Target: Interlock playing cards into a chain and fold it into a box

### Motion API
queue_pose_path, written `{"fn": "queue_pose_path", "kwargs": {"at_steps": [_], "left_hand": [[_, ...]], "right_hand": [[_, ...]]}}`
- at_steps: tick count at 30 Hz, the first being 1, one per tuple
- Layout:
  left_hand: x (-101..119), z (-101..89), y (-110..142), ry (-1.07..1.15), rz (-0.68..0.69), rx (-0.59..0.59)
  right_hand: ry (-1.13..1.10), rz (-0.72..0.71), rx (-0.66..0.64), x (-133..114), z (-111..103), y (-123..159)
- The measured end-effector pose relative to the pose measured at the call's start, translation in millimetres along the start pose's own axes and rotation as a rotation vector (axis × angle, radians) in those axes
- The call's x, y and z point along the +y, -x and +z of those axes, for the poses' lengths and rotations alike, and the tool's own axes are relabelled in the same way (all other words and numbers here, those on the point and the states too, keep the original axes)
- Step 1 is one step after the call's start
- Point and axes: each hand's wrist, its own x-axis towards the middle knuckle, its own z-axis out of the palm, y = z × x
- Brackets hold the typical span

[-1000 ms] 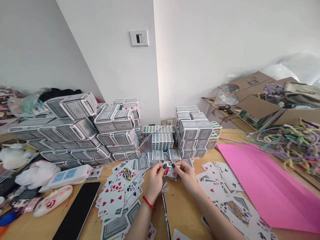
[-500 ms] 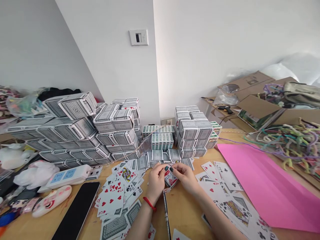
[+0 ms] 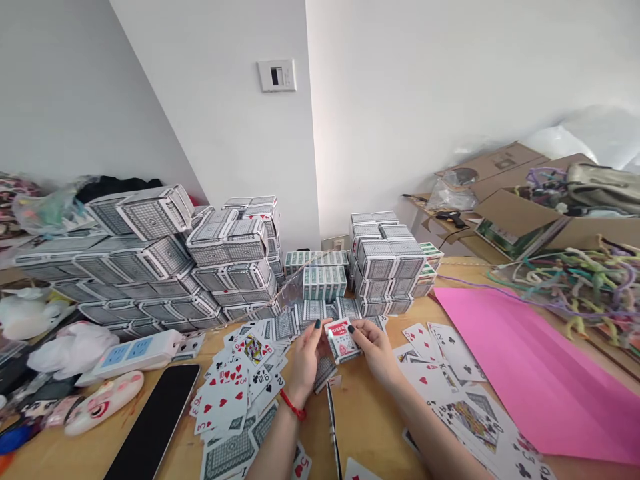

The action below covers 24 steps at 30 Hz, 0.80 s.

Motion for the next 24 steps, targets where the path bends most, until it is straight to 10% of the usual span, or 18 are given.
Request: {"fn": "queue_pose_path", "kwargs": {"at_steps": [24], "left_hand": [[-2.8, -9.9, -4.5, -0.074, -0.04, -0.021]], "right_hand": [[-0.069, 0.051, -0.105, -0.2, 0.0, 3.4]]}}
